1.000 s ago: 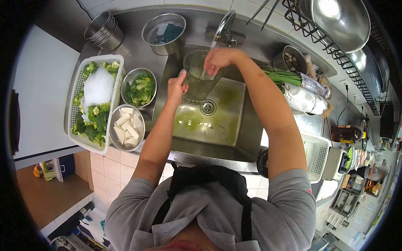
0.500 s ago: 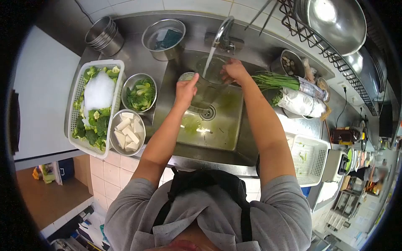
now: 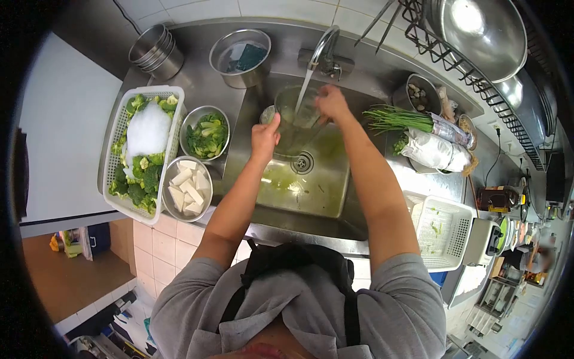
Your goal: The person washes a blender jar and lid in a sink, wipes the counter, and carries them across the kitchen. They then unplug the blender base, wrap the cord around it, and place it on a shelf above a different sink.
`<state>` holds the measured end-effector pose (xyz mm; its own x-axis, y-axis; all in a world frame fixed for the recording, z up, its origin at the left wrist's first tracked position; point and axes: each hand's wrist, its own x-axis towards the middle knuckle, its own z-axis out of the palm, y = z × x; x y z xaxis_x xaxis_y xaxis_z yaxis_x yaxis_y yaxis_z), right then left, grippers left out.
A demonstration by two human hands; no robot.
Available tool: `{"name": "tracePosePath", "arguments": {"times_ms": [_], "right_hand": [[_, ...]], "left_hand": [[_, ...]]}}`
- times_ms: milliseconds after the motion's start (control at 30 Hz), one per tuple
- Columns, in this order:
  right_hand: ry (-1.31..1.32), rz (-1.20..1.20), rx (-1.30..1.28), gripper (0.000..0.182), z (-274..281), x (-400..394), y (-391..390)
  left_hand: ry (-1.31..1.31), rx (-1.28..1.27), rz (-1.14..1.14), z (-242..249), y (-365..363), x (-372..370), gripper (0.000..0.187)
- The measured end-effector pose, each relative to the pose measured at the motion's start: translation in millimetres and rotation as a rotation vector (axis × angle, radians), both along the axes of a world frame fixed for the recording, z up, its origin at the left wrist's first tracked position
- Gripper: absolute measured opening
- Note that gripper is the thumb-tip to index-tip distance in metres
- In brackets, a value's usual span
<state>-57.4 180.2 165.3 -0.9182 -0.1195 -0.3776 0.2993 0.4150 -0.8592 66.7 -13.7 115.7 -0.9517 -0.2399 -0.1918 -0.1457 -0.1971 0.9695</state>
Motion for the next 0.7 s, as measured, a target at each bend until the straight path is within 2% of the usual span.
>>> {"name": "tracePosePath", "arguments": {"times_ms": [67, 167, 233, 267, 333, 400, 433, 467, 533, 600, 633, 667, 700], "right_hand": [[-0.051, 0.081, -0.079, 0.043, -19.1, 3.8, 6.2], [-0.062, 0.074, -0.075, 0.040, 10.3, -0.6, -1.6], [-0.069, 0.030, -0.057, 0.038, -1.5, 7.7, -4.9], [-0.045, 0.032, -0.042, 0.039, -9.8, 10.9, -4.5], [-0.006, 0.022, -0.030, 0.041, -6.3, 14.4, -0.5], [-0.070, 0.136, -0.079, 0.041, 15.6, 20.5, 2.5], [-0.086, 0.141, -0.077, 0.041, 11.9, 13.1, 2.0], [-0.103, 0.091, -0.075, 0.041, 5.3, 7.7, -0.9], [-0.108, 0.041, -0.081, 0.041, -6.4, 8.5, -4.2], [-0.062, 0.095, 0.044, 0.041, -16.6, -1.1, -4.5], [0.343, 0.255, 0.514, 0.048, -27.3, -14.0, -5.9], [0.324, 0.252, 0.512, 0.048, -40.7, -22.3, -5.0], [0.480, 0.207, 0.509, 0.046, -30.2, -20.8, -16.0]], "left_hand": [[-0.048, -0.159, -0.061, -7.3, 5.7, 16.1, 0.066], [-0.020, -0.051, -0.035, 8.6, 1.5, 11.1, 0.066], [0.014, 0.030, 0.007, 2.4, -12.1, -0.2, 0.065], [0.014, 0.028, 0.001, -1.1, -9.9, 5.8, 0.065], [-0.073, -0.164, -0.089, -3.7, -1.7, 25.5, 0.064], [-0.048, -0.149, -0.120, 25.3, 1.7, 30.0, 0.062], [-0.022, -0.125, -0.062, 30.8, -4.2, 23.1, 0.060], [-0.014, -0.106, -0.009, 31.3, -10.8, 23.0, 0.058], [-0.046, -0.156, -0.052, 26.5, -18.1, 18.2, 0.054], [-0.063, -0.234, -0.251, 8.6, -12.9, 15.7, 0.050], [-0.067, -0.205, -0.320, 4.2, -12.3, 16.2, 0.037], [-0.084, -0.203, -0.329, -2.6, -12.5, 17.6, 0.037], [-0.098, -0.138, -0.392, -5.1, -12.5, 12.8, 0.028]]}}
